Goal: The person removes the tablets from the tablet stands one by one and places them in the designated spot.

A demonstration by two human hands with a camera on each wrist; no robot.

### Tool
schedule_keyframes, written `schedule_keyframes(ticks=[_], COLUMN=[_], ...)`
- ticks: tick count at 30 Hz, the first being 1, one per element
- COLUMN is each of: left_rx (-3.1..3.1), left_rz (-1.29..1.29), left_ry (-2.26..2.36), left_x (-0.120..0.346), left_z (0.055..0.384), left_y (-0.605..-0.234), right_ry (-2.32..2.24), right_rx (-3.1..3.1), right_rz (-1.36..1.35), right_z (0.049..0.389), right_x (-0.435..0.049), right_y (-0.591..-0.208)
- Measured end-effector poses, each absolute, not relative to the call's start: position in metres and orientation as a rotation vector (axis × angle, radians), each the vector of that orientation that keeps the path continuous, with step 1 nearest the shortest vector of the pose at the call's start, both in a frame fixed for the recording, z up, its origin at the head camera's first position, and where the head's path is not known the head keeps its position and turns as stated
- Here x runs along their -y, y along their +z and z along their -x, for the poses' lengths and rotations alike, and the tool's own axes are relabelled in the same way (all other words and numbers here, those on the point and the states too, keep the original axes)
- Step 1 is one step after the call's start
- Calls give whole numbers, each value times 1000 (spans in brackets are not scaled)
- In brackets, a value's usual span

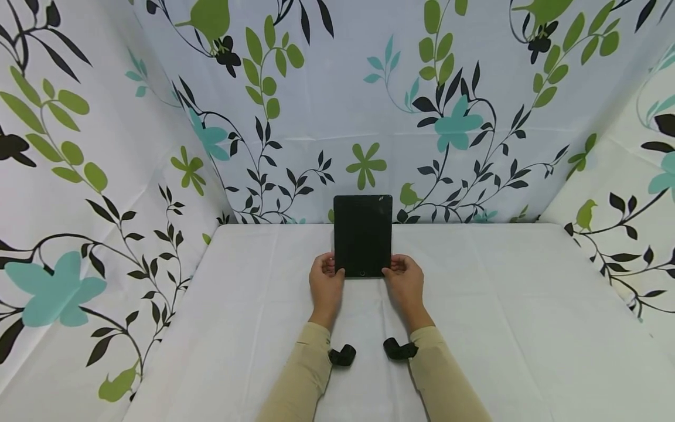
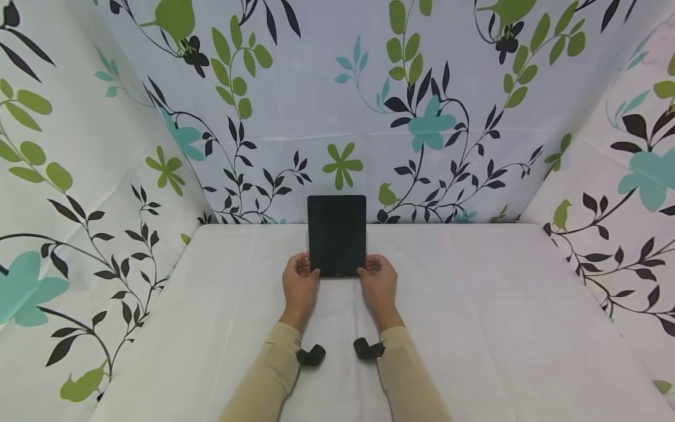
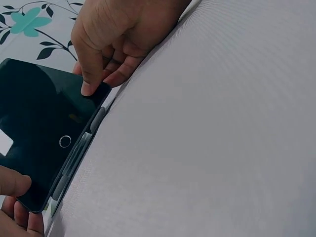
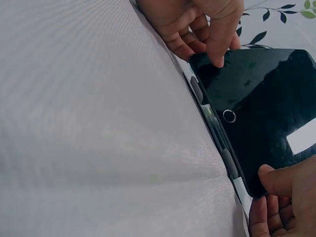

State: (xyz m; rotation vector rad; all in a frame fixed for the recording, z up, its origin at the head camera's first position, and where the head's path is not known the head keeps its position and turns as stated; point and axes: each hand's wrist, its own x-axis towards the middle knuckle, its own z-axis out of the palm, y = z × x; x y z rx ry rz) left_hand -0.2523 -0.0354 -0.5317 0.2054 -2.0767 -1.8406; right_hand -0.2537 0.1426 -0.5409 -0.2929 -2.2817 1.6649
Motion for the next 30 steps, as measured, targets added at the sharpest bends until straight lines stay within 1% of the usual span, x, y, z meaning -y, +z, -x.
schedule_keyframes(ticks=[7,17,30], left_rx=[2058,1999,1927], left_rz=[-182,-140,27], left_ry=[-1848,-1855,-1973], left_x=[37,38,37], left_z=[251,250,249], left_y=[-533,-528,-498], right_ry=[1733,1980,2116], right_rx=[2276,2054,1909], right_rz=[279,141,22], right_z=[251,248,243], right_x=[-144,-146,-160], right_y=[-539,-527,-493])
